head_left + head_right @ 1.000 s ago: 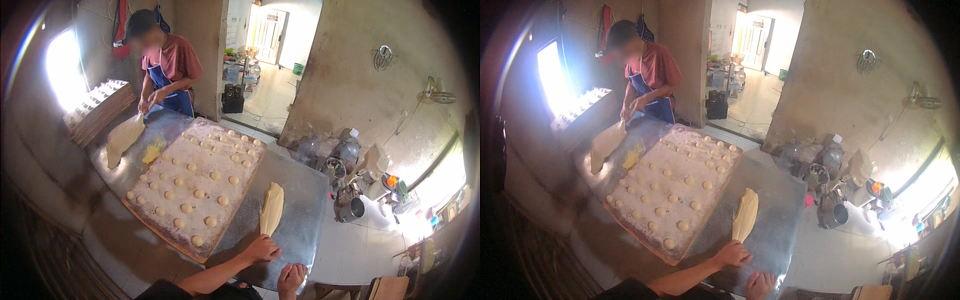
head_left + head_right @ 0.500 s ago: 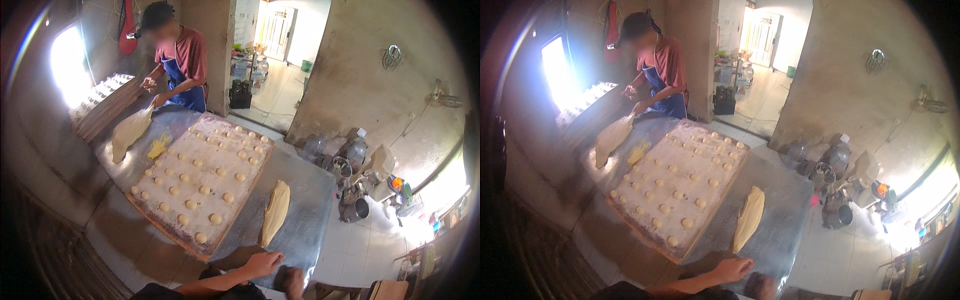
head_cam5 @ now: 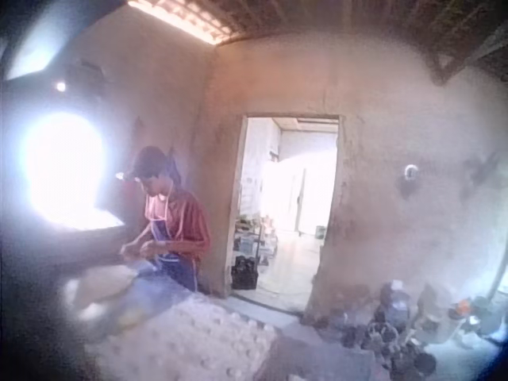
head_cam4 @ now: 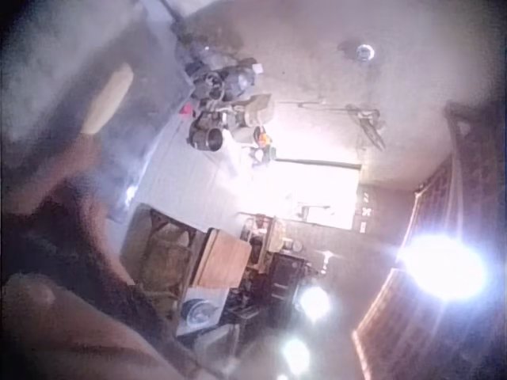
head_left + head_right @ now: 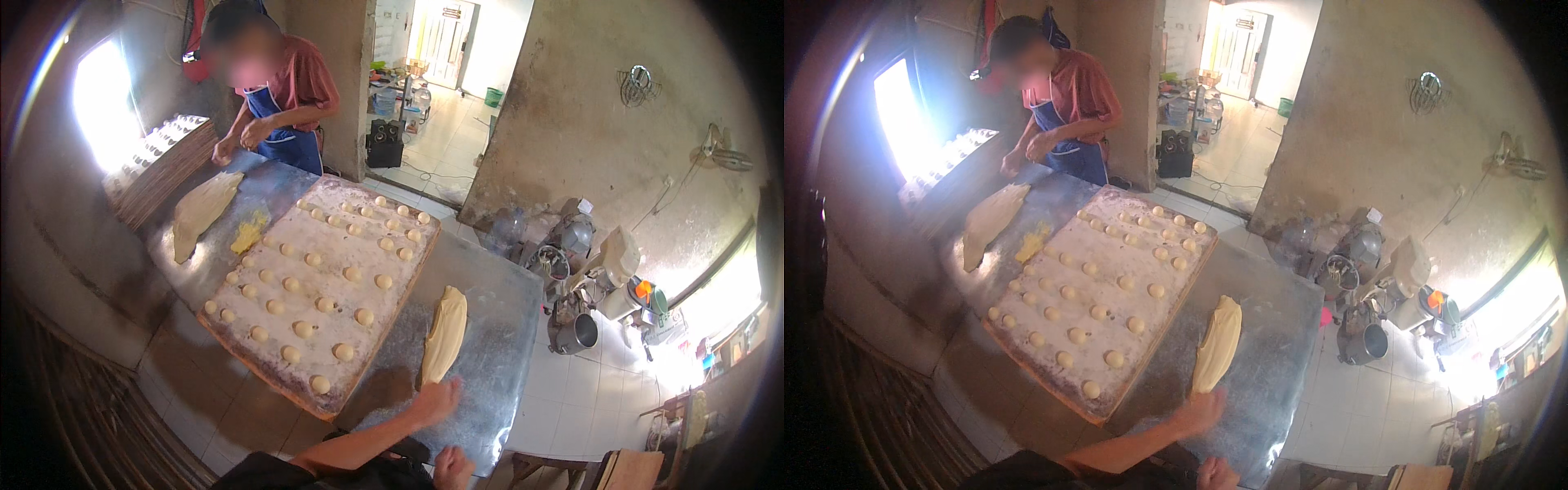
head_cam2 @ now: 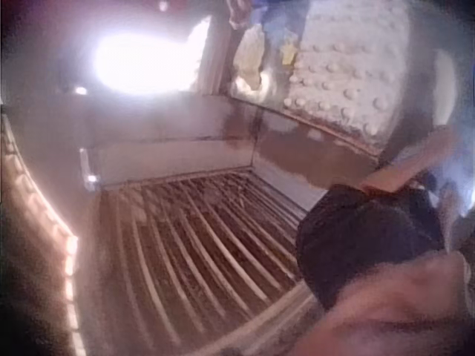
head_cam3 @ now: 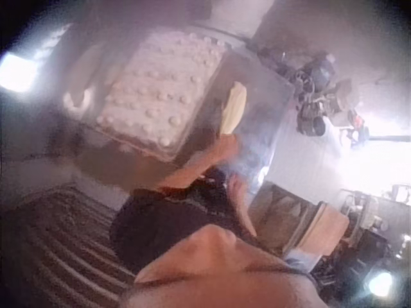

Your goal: The person tears small pieces from a long dough strip and rolls them into balls, placing them on a floured wooden board. Another person works alongside, also shaping dough. The camera wearer later lifts a completed board and places it onto a multi-tiered wooden rack.

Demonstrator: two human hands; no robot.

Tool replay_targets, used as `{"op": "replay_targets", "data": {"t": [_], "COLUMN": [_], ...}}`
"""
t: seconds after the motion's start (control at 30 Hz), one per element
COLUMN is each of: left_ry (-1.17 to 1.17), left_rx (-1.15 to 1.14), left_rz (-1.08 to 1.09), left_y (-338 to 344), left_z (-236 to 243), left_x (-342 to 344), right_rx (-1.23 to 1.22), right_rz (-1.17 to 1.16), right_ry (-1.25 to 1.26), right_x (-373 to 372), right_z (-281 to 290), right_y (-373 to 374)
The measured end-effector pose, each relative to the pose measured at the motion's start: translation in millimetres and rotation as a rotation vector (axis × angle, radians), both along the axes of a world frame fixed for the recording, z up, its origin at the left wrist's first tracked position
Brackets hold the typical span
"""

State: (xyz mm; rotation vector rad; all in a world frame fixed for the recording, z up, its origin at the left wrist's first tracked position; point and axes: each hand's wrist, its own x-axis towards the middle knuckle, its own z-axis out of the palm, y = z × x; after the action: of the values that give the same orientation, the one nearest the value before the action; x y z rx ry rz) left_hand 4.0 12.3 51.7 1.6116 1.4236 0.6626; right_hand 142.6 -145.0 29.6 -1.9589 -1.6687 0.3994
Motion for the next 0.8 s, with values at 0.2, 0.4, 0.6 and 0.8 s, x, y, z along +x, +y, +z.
{"op": "replay_targets", "data": {"t": [0.2,0.4,0.6,0.8], "left_ry": [0.423,0.386,0.253,0.062], "left_rx": [0.210,0.231,0.407,0.334], "left_rz": [0.035,0.130,0.024,0.163], "left_y": [29.4,23.1,16.3,6.2], "left_z": [-0.3,-16.8,-35.2,-9.9], "left_x": [-27.0,-37.9,-43.8,-61.8], "right_rx": [-0.047,-0.147,0.039,-0.027], "right_rz": [0.120,0.244,0.169,-0.077], "right_ry": [-0.540,-0.238,-0.161,-0.226], "right_x": [6.3,15.9,-34.4,32.9], "right_z": [-12.4,-31.7,-6.0,-30.3], "right_y": [94.6,63.9,118.7,96.6]}}
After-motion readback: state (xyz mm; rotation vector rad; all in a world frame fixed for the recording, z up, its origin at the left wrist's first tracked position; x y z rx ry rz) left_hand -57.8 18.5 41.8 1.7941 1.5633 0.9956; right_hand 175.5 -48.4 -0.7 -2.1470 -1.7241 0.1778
